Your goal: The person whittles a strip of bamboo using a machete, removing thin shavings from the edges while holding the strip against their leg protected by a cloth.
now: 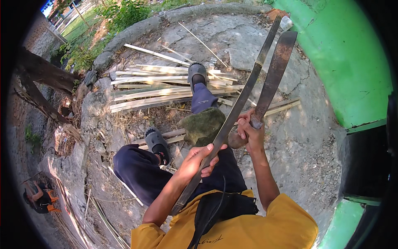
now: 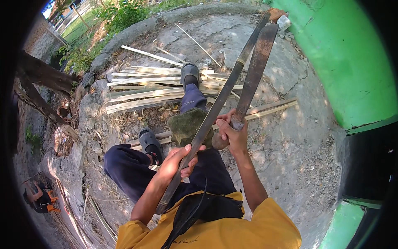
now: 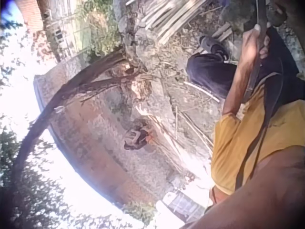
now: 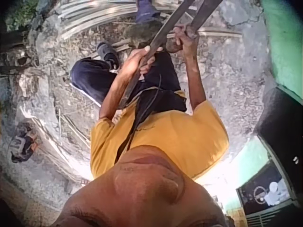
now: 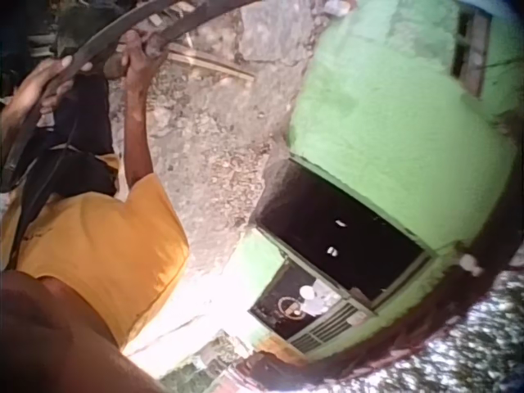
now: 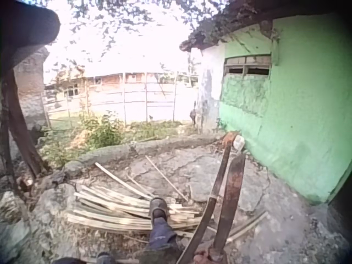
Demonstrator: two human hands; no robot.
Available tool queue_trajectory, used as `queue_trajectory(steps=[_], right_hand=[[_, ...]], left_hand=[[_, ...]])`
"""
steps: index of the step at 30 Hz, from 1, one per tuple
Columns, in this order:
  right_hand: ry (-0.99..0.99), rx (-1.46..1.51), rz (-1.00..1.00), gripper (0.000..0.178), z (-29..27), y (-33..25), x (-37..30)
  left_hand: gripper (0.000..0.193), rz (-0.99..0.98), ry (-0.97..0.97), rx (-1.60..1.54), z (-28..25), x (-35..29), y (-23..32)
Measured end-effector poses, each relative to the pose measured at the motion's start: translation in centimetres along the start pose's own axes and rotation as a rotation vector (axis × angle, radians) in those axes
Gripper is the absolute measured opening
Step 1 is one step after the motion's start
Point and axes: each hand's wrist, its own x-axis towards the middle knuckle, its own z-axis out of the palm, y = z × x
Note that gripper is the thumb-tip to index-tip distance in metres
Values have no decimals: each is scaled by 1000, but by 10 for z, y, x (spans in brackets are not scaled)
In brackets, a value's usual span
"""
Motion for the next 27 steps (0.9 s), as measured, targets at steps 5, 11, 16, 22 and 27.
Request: queue_trajectory(steps=[5, 11, 16, 22, 27], right_hand=[[6, 72, 2, 29, 3, -5, -2], [10, 41, 29, 33, 1, 0, -4], [10, -48, 42, 35, 4, 1, -7], [24, -139, 58, 35, 7, 6, -11], [4, -198, 55, 33, 4, 9, -11]], left_hand=[[57, 6, -26, 5, -2, -5, -3], [54, 26, -41, 95, -8, -5, -8], [52, 43, -71, 240, -16, -6, -3], [37, 172, 137, 631, -1, 7, -7], [30, 500, 386, 1086, 17, 18, -16]])
